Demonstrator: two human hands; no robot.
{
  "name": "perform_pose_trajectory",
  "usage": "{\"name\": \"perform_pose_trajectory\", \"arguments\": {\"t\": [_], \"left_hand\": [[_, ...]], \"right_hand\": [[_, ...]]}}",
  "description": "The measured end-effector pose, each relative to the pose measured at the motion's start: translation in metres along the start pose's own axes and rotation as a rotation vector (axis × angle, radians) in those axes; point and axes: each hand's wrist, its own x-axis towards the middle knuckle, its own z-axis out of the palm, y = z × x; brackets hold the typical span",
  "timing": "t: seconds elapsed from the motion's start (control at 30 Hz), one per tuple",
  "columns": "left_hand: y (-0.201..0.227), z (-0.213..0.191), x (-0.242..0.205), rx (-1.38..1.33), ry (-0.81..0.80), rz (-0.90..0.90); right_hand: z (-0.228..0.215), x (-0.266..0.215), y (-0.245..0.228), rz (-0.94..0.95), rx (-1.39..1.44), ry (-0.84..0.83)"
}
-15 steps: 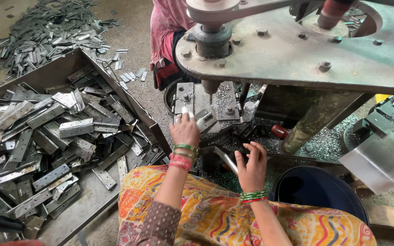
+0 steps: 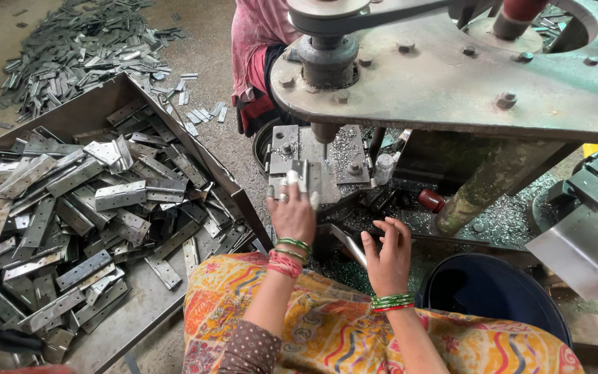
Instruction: The person operates a drill press to process metal hinge components. They pick up a hinge from a bin, place it under the drill, activate the machine, and then return the processed piece to the bin. This cycle repeats throughout the clip.
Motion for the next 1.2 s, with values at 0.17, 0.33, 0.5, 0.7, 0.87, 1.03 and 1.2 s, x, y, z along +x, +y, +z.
{"name": "perform_pose_trajectory", "arguments": {"t": [0.17,0.33,0.5,0.7,0.87,1.03,1.2], "left_hand": [[0.024,-0.002,0.005,-0.243,-0.133,0.02],[0.021,-0.005,0.016,-0.263,-0.178,0.027],[0.006,0.005,0.017,-0.287,0.108,0.082],[-0.005,0.012,-0.002,-0.346,0.054,0.154],[0.006,0.031,0.027,-0.25,-0.071,0.138],[0.009,0.024,0.041,-0.251,-0.079,0.106],[0.003,0.017,0.034,-0.313,-0.124,0.114]], "right_hand": [[0.002,-0.002,0.001,0.0,-0.048,-0.026],[0.02,-0.018,0.033,-0.064,-0.335,-0.274],[0.054,-0.061,0.075,0.294,-0.451,-0.724],[0.054,-0.061,0.082,0.241,-0.453,-0.78],[0.04,0.013,0.05,0.276,-0.493,-0.886],[0.042,-0.033,0.066,0.253,-0.453,-0.78],[0.056,-0.055,0.085,0.29,-0.5,-0.736]]}}
